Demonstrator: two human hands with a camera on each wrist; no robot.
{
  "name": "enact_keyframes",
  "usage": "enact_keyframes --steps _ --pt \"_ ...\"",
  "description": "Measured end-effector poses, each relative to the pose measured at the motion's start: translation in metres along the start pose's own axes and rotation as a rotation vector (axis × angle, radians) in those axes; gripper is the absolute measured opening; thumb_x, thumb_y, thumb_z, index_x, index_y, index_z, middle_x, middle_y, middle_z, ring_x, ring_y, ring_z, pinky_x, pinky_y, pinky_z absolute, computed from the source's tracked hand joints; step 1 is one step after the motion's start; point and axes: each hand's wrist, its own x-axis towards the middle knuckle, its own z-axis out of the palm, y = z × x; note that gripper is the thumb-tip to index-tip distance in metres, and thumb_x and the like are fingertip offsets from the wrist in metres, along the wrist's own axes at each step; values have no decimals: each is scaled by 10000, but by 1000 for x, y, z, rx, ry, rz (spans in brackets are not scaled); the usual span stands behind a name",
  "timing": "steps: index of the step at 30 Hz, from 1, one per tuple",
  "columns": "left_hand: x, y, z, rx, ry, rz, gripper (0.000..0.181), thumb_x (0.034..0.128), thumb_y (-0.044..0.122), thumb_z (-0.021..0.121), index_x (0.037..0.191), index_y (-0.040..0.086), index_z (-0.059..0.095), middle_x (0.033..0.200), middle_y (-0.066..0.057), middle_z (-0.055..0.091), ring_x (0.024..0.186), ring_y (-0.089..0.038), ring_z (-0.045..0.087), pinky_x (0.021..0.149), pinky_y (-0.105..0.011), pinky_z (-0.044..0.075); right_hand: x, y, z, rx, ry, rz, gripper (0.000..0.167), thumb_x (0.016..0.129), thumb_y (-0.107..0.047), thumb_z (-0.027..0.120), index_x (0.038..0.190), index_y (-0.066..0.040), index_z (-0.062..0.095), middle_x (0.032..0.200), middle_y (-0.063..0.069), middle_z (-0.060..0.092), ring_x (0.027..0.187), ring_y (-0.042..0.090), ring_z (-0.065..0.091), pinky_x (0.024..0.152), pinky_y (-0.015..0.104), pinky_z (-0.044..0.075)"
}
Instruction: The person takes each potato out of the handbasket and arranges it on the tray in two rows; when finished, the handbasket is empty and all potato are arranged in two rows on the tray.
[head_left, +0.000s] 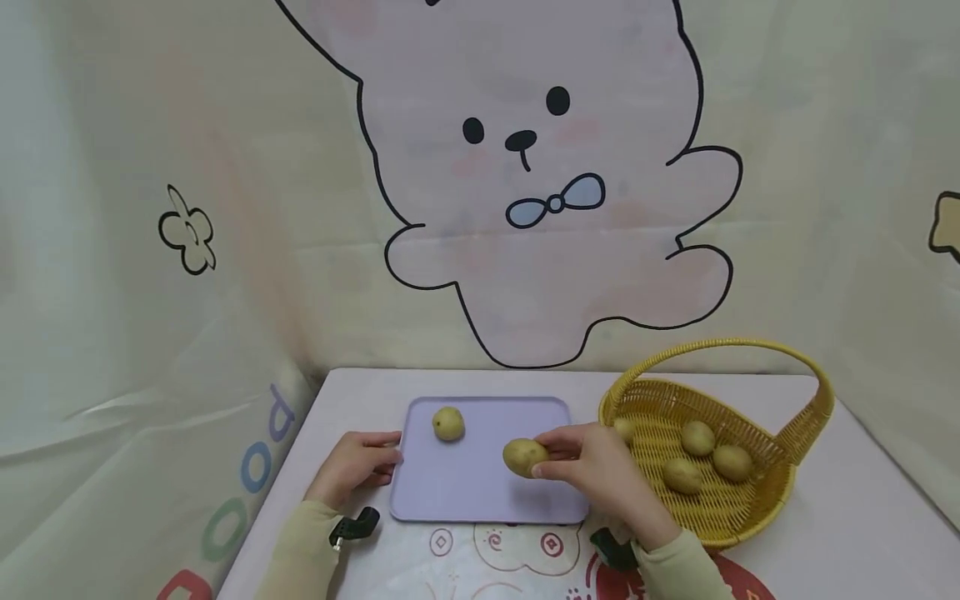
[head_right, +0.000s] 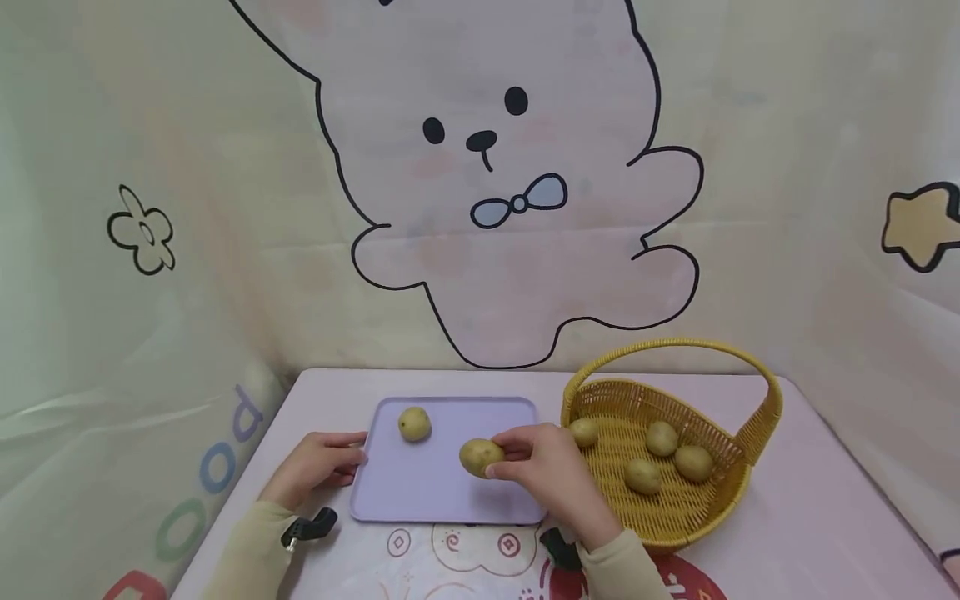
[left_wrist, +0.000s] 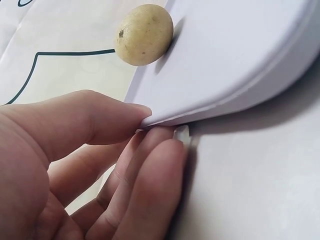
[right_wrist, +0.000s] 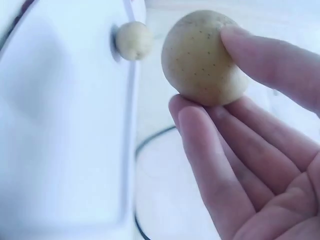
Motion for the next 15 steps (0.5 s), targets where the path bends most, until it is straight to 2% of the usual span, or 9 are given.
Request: enact_keyframes --steps 3,8,12,15 --pt "3 2 3 5 -9 12 503 888 71 794 1381 0 721 786 -20 707 678 -121 659 643 -246 605 21 7 15 17 31 10 357 812 -229 951 1132 -116 842 1059 39 839 959 149 804 826 275 645" --pt "3 0 4 10 -4 8 496 876 66 797 1365 10 735 796 -23 699 712 -137 661 655 -256 606 47 18 38 7 106 79 367 769 -236 981 1098 -135 854 1010 21 843 960 158 805 874 362 638" --pt "2 -2 2 12 22 7 484 862 63 805 1342 24 755 806 -24 709 720 -143 670 657 -268 611 63 25 49 1 117 121 360 768 -249 979 1093 -153 858 1007 8 841 978 161 798 873 364 616" --pt "2 -2 1 10 24 23 494 854 68 807 1343 17 752 812 -23 713 723 -145 674 661 -272 613 72 28 52 1 118 120 356 769 -237 973 1091 -136 859 999 23 842 973 176 799 847 363 613"
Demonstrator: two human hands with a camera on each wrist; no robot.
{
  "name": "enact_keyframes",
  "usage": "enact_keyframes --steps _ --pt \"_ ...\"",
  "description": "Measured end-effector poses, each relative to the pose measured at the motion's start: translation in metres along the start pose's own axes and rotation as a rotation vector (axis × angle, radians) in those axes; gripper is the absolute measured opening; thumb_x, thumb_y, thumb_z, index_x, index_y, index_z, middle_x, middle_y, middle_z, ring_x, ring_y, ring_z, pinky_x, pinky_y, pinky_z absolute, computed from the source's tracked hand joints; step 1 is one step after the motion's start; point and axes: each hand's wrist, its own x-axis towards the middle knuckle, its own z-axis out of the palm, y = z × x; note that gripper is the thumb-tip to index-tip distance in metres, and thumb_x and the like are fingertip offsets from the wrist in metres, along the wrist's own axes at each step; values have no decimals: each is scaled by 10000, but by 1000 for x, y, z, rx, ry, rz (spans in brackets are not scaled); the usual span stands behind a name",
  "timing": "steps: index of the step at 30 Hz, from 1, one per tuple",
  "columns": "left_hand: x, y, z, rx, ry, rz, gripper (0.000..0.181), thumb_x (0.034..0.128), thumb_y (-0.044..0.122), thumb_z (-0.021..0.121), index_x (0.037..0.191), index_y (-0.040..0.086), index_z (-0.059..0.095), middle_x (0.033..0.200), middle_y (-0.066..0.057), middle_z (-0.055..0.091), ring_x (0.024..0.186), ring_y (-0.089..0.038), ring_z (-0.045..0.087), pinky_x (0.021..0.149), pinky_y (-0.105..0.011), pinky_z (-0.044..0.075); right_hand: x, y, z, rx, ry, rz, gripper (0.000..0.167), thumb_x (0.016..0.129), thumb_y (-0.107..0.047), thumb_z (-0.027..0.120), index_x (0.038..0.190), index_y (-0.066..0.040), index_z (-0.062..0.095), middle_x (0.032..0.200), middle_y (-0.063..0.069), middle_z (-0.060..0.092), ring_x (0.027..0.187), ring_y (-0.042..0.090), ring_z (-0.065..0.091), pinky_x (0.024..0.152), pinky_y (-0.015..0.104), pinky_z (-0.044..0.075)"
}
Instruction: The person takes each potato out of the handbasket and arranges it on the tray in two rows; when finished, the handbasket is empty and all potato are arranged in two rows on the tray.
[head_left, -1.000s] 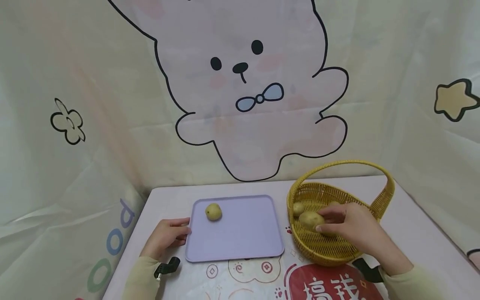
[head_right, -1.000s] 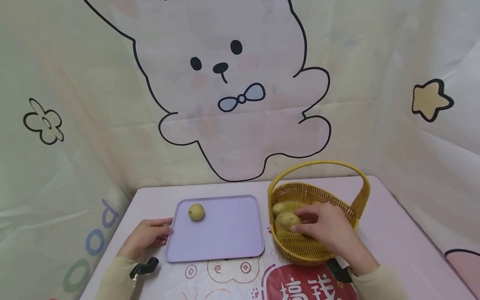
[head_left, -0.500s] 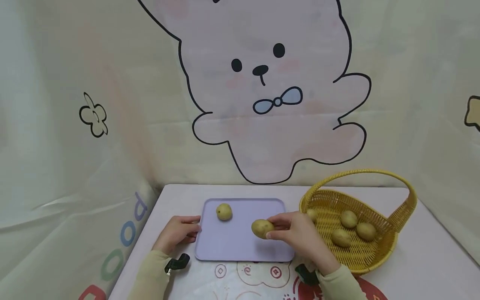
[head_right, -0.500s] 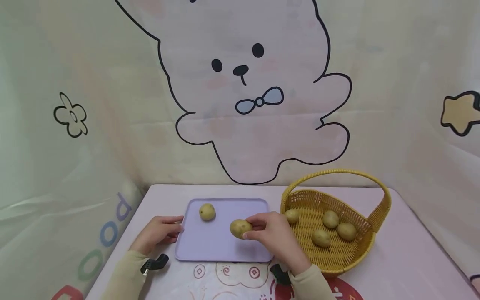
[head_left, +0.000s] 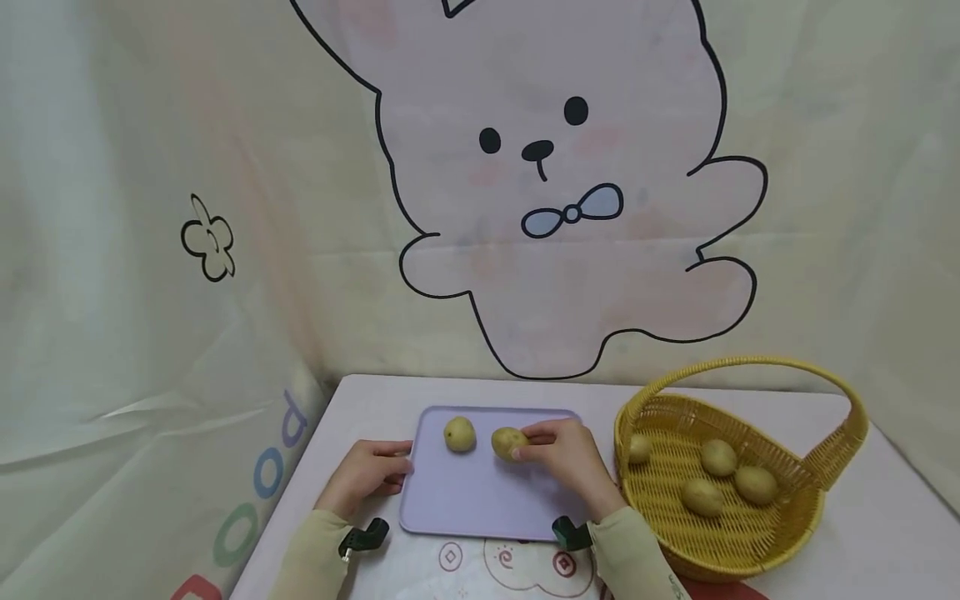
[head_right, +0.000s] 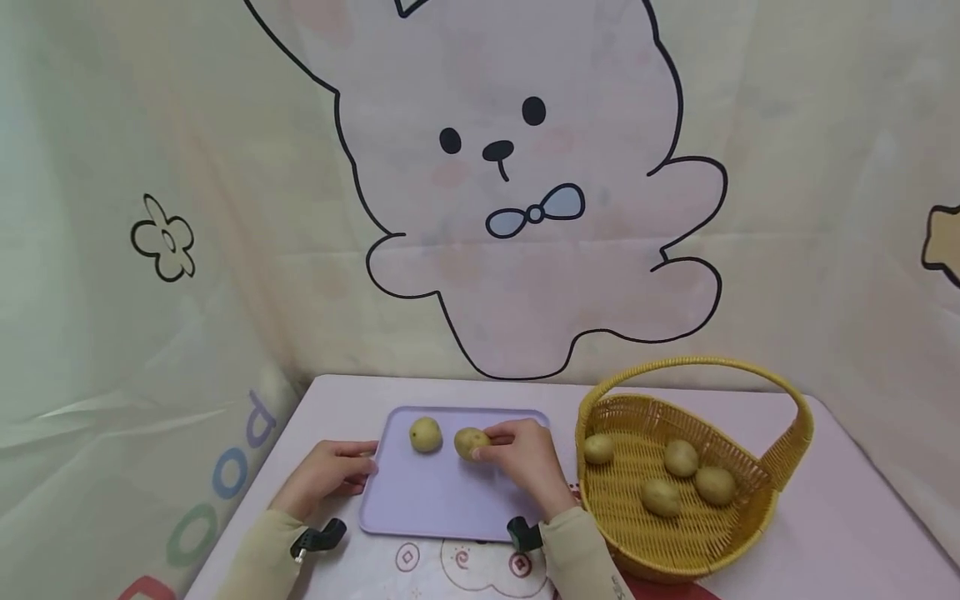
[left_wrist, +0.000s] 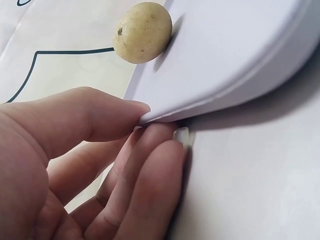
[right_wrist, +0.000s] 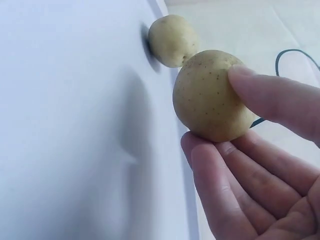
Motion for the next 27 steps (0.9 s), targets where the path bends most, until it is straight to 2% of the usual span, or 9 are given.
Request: enact_keyframes --steps 5,11,15,22,27 --pt "0 0 3 -5 -21 -2 509 852 74 805 1352 1 741 812 -26 710 726 -145 674 669 -271 616 3 7 4 20 10 35 346 771 -223 969 1078 -109 858 995 41 842 941 165 793 818 337 605" --pt "2 1 6 12 7 -7 486 854 88 815 1334 29 761 830 -28 726 733 -148 681 660 -271 616 8 14 9 55 3 45 333 794 -201 945 1087 -75 850 1018 76 840 896 151 780 748 302 592" --pt "1 0 4 5 -1 -16 499 860 85 813 1350 25 750 801 -21 710 713 -141 673 660 -270 614 12 18 11 59 2 69 300 807 -195 933 1070 -76 853 1013 69 835 827 131 759 706 279 583" --pt "-3 -1 1 -13 -4 -29 518 876 75 810 1384 16 725 748 -10 677 648 -118 645 649 -263 601 16 16 15 94 -20 84 315 809 -219 924 1074 -65 852 1027 81 829 777 120 738 684 257 577" --pt "0 2 0 8 0 -21 506 861 82 815 1358 23 744 777 -12 694 692 -132 657 660 -269 606 19 15 17 85 -4 97 303 851 -241 891 1095 -66 849 1004 71 825 764 131 719 667 272 542"
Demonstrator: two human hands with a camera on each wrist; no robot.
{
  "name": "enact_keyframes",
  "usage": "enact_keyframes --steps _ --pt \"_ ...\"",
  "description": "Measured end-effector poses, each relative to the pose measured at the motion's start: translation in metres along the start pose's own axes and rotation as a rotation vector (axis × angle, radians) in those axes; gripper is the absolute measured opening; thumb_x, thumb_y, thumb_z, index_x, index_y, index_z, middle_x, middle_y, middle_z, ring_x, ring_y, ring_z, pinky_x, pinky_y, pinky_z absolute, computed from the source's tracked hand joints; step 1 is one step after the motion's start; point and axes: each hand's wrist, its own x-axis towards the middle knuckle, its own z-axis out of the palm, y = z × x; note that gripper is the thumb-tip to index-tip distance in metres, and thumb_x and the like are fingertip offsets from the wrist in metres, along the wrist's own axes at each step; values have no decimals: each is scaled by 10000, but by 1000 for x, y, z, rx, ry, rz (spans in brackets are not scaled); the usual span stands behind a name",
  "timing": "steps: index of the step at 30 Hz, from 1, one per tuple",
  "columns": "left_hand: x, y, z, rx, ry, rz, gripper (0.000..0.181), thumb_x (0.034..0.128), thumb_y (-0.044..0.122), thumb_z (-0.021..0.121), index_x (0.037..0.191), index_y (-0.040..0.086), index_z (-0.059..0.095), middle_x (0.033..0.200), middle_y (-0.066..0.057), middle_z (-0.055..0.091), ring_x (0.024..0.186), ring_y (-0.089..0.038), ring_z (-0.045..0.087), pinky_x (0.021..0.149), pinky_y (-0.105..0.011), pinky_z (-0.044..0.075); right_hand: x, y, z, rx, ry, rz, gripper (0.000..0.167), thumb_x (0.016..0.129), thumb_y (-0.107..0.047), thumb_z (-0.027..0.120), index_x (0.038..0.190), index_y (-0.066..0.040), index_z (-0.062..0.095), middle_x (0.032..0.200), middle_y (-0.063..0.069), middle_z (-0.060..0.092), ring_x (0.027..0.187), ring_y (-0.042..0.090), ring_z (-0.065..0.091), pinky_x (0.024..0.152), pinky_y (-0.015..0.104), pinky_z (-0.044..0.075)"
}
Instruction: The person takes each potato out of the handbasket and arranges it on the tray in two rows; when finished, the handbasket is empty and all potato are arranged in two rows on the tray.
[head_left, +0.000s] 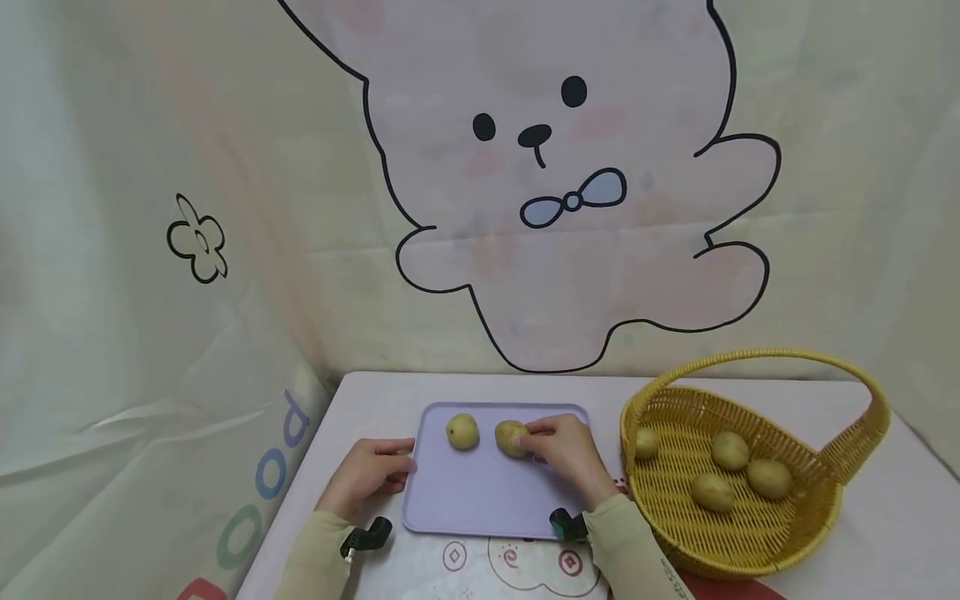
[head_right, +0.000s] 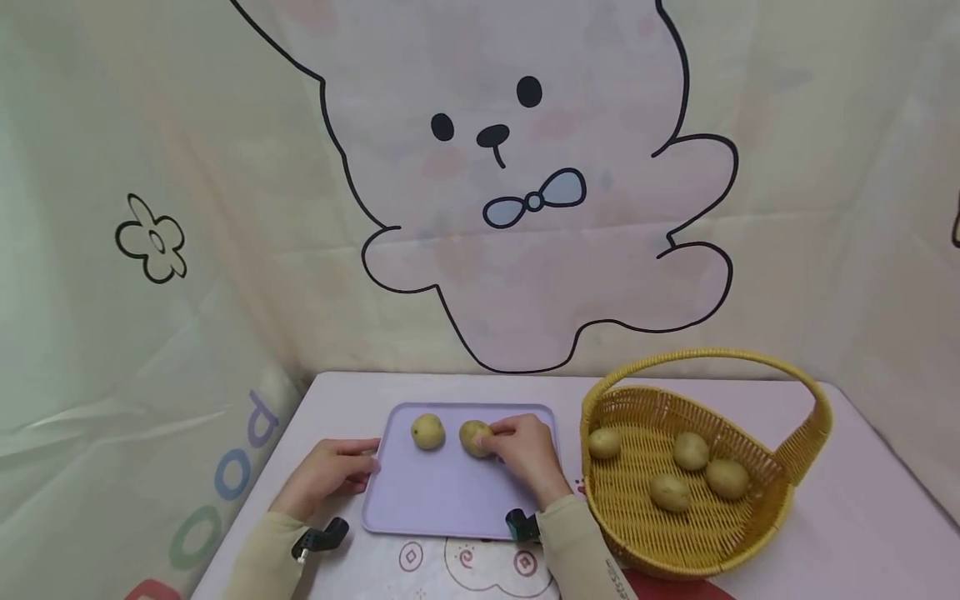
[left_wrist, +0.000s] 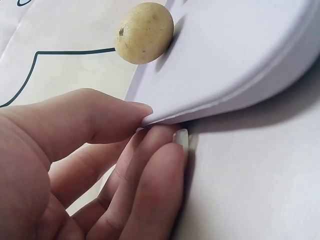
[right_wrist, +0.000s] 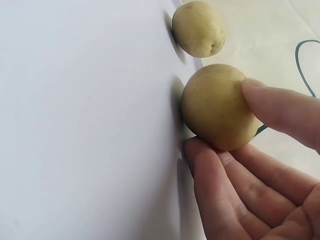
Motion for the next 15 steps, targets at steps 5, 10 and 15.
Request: enact_keyframes --steps 5,10,15 --pt "0 2 1 17 12 -8 490 852 80 820 1336 32 761 797 -19 706 715 -144 667 664 -271 609 0 2 2 -23 27 12 306 868 -292 882 1079 -73 851 940 41 818 776 128 703 674 280 535" --pt "1 0 1 16 14 -11 488 849 76 820 1333 41 765 790 -19 701 704 -144 660 653 -270 604 -1 0 4 -29 15 26 324 863 -298 886 1080 -61 847 971 55 825 804 128 718 700 275 553" --pt "1 1 0 -3 -2 -14 502 862 67 809 1358 27 746 763 -12 691 671 -128 650 651 -259 598 -3 -3 5 -32 -3 35 344 872 -324 881 1097 -68 844 991 59 824 826 136 723 712 282 550"
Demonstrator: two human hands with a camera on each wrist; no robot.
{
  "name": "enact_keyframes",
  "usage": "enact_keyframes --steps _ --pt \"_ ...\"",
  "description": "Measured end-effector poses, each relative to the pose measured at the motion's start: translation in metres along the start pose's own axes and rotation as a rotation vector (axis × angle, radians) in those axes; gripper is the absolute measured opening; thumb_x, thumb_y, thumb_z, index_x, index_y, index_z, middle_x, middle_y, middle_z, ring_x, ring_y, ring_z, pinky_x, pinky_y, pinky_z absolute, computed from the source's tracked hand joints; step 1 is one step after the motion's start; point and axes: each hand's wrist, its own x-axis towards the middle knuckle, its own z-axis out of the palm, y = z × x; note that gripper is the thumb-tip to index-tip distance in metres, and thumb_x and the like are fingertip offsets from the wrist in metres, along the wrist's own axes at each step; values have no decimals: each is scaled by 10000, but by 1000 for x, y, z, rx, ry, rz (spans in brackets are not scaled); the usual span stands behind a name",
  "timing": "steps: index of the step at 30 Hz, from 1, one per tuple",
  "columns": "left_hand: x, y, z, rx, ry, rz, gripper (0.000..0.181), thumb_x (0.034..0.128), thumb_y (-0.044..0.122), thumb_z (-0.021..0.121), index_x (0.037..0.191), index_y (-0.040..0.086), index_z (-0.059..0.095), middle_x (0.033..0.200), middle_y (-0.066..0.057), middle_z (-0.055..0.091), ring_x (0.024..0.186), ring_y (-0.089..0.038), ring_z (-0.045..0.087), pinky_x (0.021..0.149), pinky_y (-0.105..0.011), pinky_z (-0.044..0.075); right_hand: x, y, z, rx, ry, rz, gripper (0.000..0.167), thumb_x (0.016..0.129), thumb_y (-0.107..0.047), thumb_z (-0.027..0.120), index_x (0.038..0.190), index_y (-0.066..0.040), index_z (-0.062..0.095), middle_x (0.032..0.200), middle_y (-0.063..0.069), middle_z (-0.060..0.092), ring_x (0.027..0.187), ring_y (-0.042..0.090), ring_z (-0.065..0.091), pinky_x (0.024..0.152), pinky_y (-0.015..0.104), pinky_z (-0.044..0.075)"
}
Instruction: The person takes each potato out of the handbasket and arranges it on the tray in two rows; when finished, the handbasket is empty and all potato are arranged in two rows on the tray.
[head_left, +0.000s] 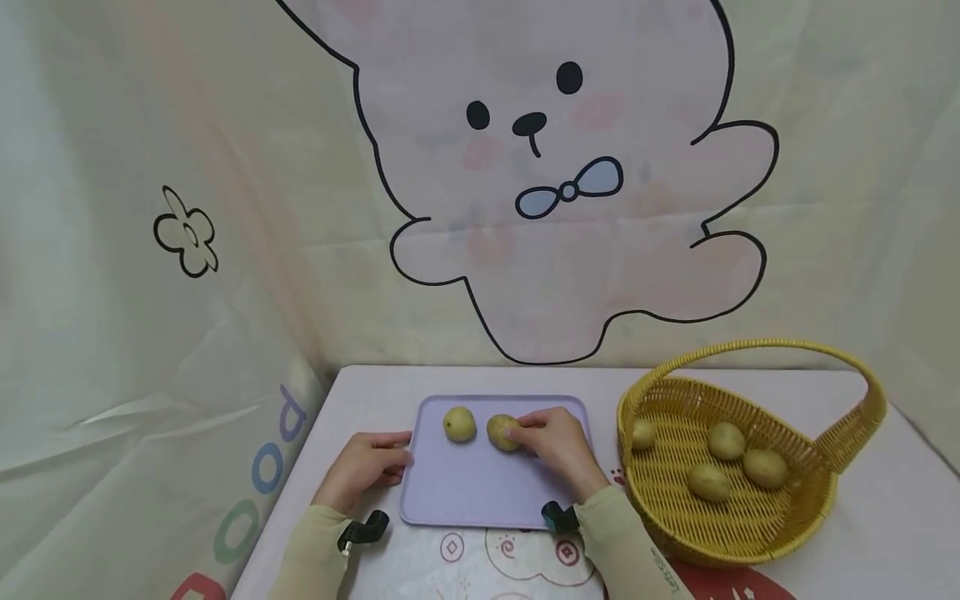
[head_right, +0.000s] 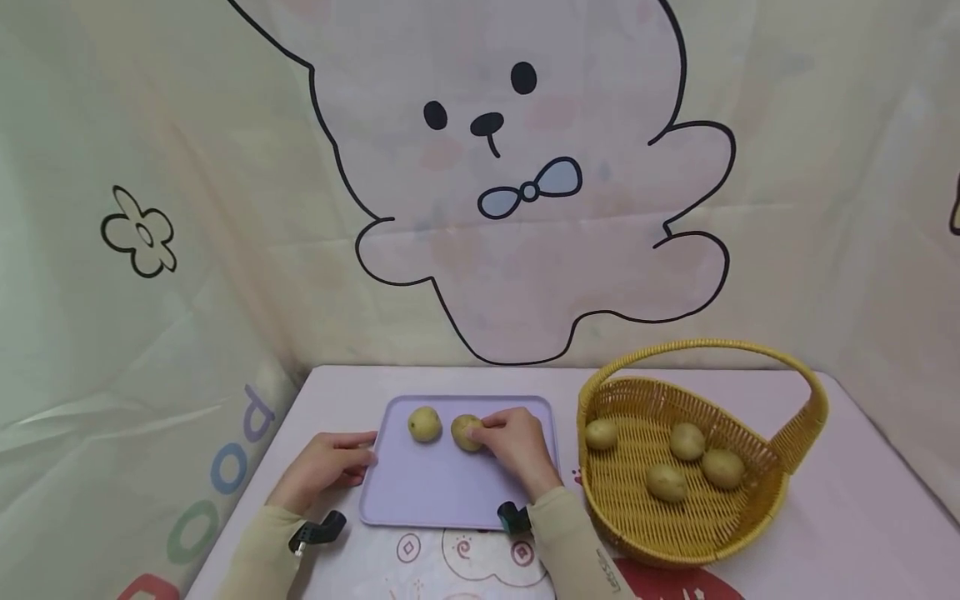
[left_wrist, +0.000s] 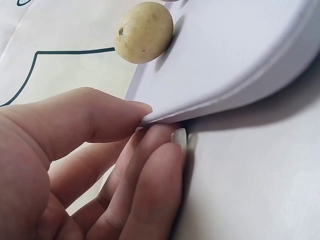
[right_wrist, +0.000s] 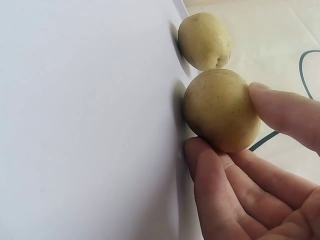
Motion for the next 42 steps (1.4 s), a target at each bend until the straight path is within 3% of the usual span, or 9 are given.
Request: enact_keyframes --steps 6,11,18,22,26,29,33,37,42 --pt "1 6 6 -3 -1 0 483 870 62 802 1350 30 752 746 -9 685 650 -111 645 651 -247 593 -1 0 -8 -12 50 -9 312 896 -324 860 1074 -67 850 884 31 809 768 125 705 674 272 535" --pt "2 9 9 -10 -9 3 497 865 71 816 1356 33 749 747 -10 692 649 -105 648 651 -246 596 -3 0 -17 -17 80 -31 312 899 -290 853 1078 -34 842 926 75 822 766 129 724 684 277 559" --pt "4 6 11 13 6 -3 513 871 85 830 1373 34 738 773 -18 697 659 -115 650 643 -257 602 -8 -10 -19 -113 126 -52 347 889 -260 846 1128 -10 824 1076 122 823 979 238 758 885 418 613" --pt "5 -2 10 33 23 -12 515 878 84 828 1381 26 731 793 -23 701 668 -122 649 640 -260 605 -28 -25 -18 -166 129 -80 425 910 -265 837 1229 11 788 1184 162 801 1102 302 754 946 491 615" --pt "4 -7 10 27 11 -21 525 884 86 821 1395 18 718 796 -26 710 674 -125 657 649 -264 611 -61 -37 -24 -209 64 -152 466 887 -275 872 1268 -22 780 1216 159 791 1102 307 746 935 506 618" --pt "3 -7 10 22 -2 -13 536 890 93 815 1409 14 706 815 -24 719 691 -120 665 661 -257 613 -88 -37 -42 -189 -32 -206 454 858 -260 897 1247 -52 790 1207 136 795 1089 300 754 942 493 626" --pt "1 -3 7 36 -1 -13 536 893 100 818 1412 22 706 861 -19 728 709 -112 667 665 -244 611 -121 -22 -80 -140 -129 -241 425 856 -256 901 1230 -85 797 1228 100 794 1079 275 770 923 403 646" --pt "0 0 3 55 -8 -15 548 893 108 826 1422 34 702 889 -21 728 716 -115 667 668 -241 611 -143 -7 -126 -155 -129 -224 438 871 -282 901 1252 -94 794 1235 76 796 1044 222 779 843 276 642" --pt "-1 1 -1 88 -11 -21 550 905 122 826 1431 31 695 884 -26 722 719 -120 665 661 -242 607 -145 4 -178 -236 -84 -185 439 896 -279 888 1264 -63 786 1188 85 809 1001 167 782 803 237 631"
